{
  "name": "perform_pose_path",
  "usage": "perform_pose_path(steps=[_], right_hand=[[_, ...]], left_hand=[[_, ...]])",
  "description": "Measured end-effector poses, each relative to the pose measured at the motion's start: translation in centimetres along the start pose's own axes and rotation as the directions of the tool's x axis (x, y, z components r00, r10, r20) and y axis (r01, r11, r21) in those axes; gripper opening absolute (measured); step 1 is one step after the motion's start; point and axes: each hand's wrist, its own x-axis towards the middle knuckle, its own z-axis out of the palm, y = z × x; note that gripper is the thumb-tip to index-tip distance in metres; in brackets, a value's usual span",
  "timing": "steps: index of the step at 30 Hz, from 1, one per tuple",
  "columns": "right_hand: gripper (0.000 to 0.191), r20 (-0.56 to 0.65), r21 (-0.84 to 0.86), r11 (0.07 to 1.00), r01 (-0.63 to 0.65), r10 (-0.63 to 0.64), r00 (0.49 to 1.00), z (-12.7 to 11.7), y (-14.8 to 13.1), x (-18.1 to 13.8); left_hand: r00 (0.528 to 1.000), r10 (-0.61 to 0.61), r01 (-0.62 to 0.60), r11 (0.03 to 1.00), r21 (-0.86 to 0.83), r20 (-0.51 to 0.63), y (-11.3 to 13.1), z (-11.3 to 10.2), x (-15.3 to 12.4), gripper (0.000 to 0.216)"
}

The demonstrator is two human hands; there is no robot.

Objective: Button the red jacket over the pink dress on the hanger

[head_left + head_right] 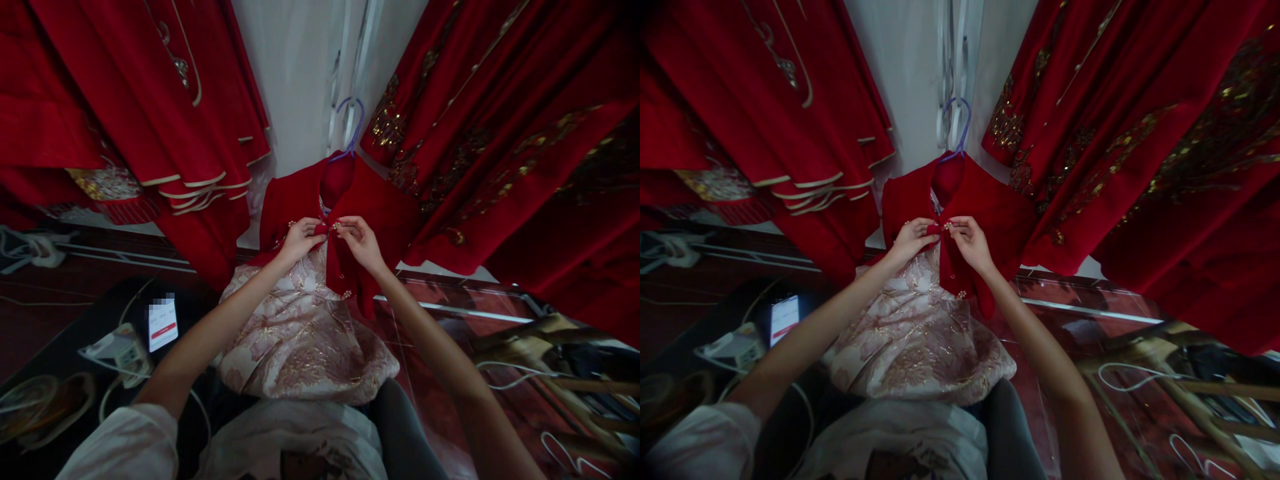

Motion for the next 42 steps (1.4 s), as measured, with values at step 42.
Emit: perform_pose_path(steps=[42], right_hand=[[0.036, 0.005, -0.14, 0.99, 0.02, -0.019, 1.0, -0.3, -0.7, 2.9]], left_hand=[[0.9, 0.275, -0.436, 0.588, 0.681, 0.338, 3.9, -0.7, 1.1, 0.02]])
